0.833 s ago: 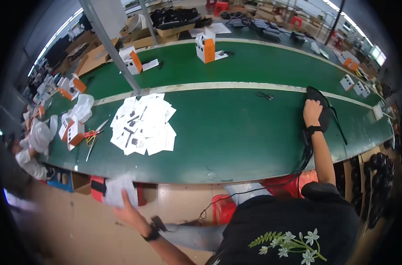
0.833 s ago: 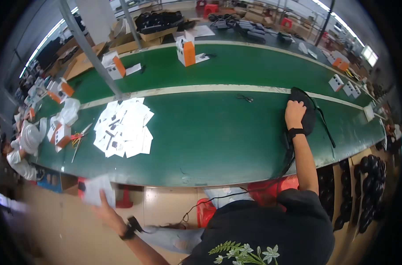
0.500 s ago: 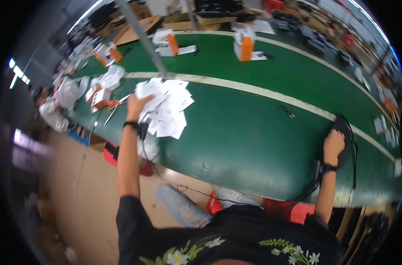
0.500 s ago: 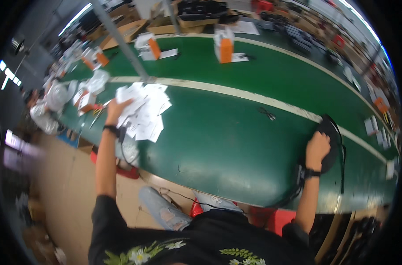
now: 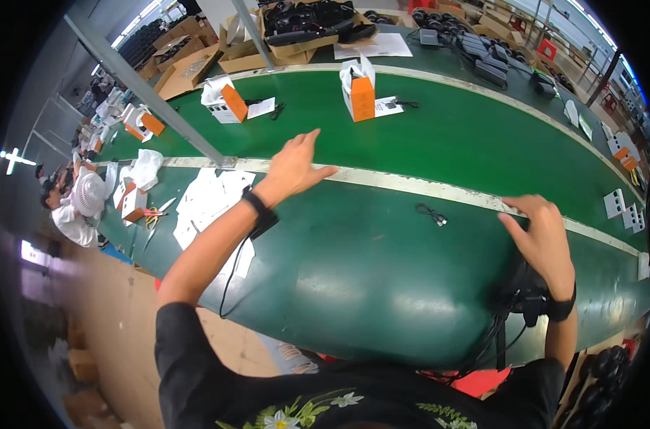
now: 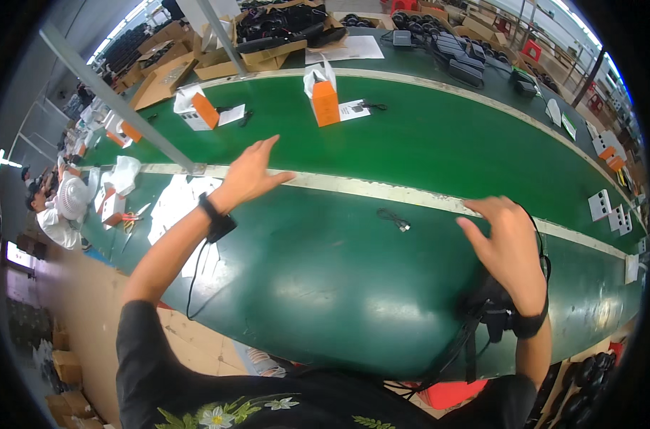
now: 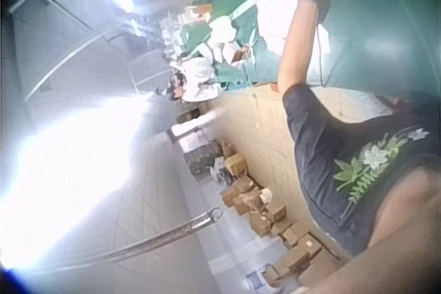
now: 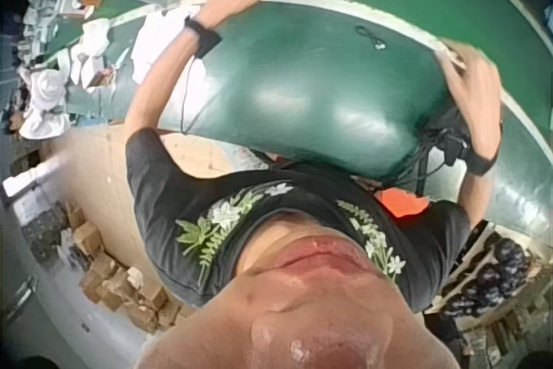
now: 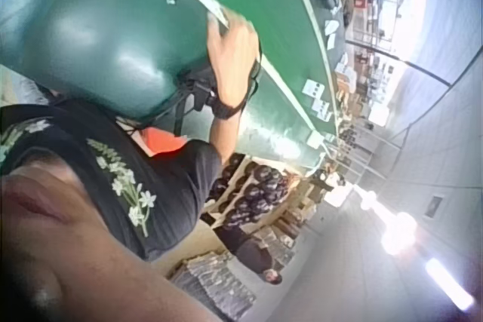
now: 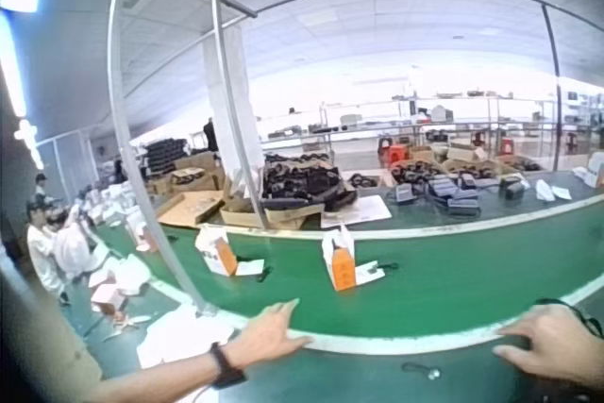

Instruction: Packing electronic components and cables into small boxes at an assembly line

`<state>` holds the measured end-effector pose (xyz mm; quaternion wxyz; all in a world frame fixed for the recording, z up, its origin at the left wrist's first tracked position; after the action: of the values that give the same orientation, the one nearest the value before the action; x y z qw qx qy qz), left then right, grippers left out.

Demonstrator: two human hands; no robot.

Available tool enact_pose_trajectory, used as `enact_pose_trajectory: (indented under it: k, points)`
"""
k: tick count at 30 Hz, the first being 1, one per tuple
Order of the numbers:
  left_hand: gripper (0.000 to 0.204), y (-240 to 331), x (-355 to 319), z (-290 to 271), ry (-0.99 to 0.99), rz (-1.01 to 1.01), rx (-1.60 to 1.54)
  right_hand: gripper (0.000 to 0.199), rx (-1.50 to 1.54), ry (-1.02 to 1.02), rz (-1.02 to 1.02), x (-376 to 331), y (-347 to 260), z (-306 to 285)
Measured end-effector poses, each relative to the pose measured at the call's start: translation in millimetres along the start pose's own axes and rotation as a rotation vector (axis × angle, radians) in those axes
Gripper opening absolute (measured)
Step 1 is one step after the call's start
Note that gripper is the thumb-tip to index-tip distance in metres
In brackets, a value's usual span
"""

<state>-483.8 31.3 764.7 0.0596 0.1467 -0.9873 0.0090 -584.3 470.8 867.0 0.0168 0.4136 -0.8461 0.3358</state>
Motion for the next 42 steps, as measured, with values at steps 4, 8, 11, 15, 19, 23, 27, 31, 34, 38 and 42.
enact_pose_trajectory:
  k: [4,8,11,15,19,23,27,31,34,38,42]
  points:
    - [0.133,13.3,117.6,60.9,0.104,-0.095,-0.205,0.029,-0.069,-0.154,-0.077,59.4,-6.3,34.3]
    - [0.154,-31.2,204.0,73.9,0.358,-0.181,-0.321,0.023,-0.096,-0.224,-0.188,116.3,12.4,85.7]
    - [0.141,-14.5,229.5,65.8,0.164,0.022,-0.769,0.021,-0.212,-0.14,-0.18,163.5,68.4,110.7]
    - [0.126,37.1,179.2,31.7,0.227,-0.045,-0.509,0.023,-0.173,-0.081,-0.047,233.4,163.0,129.9]
    - [0.123,67.8,11.4,-17.2,0.291,-0.122,-0.621,0.031,-0.178,-0.045,-0.176,287.6,188.2,203.3]
    - [0.127,94.9,-120.0,-3.8,0.298,-0.318,-0.458,0.029,-0.324,-0.073,-0.203,318.2,190.1,247.8]
    - [0.132,111.8,-189.2,-2.9,0.275,-0.519,-0.347,0.015,-0.541,-0.007,-0.212,317.9,187.9,233.2]
    - [0.11,107.9,-226.8,-22.5,0.365,-0.481,-0.43,0.017,-0.302,0.014,-0.202,287.6,126.7,182.1]
    - [0.068,94.6,-233.9,-27.7,0.394,-0.466,-0.543,0.024,0.41,0.027,-0.057,222.9,59.0,115.9]
    - [0.072,77.3,-225.4,-33.4,0.509,-0.384,-0.314,0.048,0.93,-0.024,-0.15,82.4,-88.6,63.7]
    - [0.076,78.1,-221.9,-48.8,0.754,-0.278,-0.37,0.014,1.003,-0.146,-0.262,7.3,-145.3,111.7]
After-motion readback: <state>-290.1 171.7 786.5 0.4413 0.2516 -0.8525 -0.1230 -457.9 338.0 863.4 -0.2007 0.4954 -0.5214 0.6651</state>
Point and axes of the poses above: each hand's wrist, its own x-axis towards the middle knuckle, its own z-axis out of the palm, y = z × x, the point moved 6 cm from there along x, towards the middle knuckle, and after that the axes turned 15 degrees about x, right-handed, at the moved point
